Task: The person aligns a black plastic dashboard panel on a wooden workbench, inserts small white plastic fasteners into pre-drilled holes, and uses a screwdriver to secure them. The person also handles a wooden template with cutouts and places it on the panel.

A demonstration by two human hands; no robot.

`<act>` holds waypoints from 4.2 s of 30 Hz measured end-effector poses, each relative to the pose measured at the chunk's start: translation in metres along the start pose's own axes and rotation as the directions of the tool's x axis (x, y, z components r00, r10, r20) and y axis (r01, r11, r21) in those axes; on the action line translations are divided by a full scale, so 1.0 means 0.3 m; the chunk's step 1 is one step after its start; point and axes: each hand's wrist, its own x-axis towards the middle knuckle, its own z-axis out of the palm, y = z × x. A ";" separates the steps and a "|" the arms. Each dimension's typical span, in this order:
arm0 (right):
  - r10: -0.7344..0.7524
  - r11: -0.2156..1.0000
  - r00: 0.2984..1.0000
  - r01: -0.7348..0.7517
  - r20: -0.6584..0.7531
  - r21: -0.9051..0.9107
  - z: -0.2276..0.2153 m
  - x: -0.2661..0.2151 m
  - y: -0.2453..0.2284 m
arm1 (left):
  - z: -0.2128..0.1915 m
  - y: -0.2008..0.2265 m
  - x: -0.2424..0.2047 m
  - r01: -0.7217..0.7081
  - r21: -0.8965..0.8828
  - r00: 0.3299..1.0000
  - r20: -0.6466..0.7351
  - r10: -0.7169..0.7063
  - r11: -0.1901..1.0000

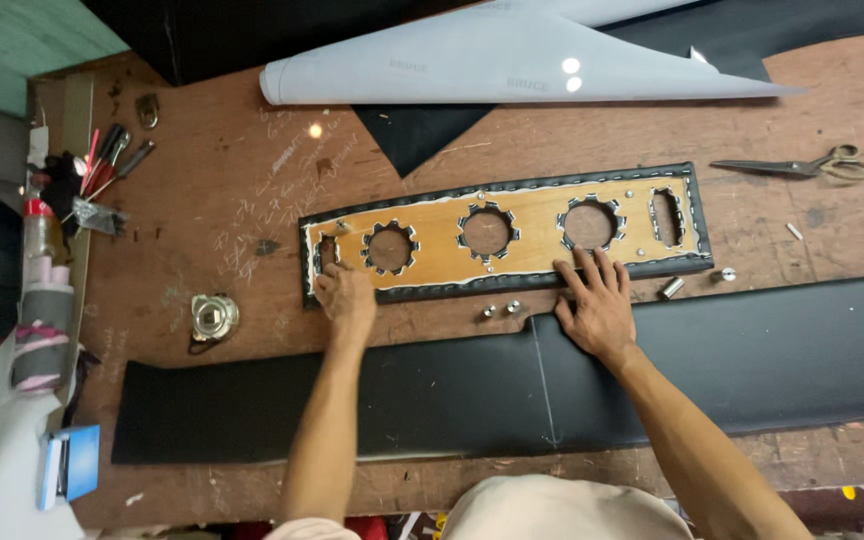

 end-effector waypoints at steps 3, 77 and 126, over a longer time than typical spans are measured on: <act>-0.015 1.000 1.000 0.015 -0.001 -0.019 0.003 -0.007 -0.004 | 0.103 -0.091 0.010 -0.158 0.081 0.987 -0.001 0.158 0.984; -0.012 1.000 1.000 0.012 -0.004 -0.005 -0.005 0.004 -0.007 | -0.094 0.185 -0.151 -0.240 -0.594 0.872 0.215 0.440 0.767; -0.024 1.000 0.997 0.026 -0.067 0.018 0.001 -0.006 -0.006 | 0.156 -0.075 0.465 -0.421 -0.163 0.819 -0.491 0.297 0.892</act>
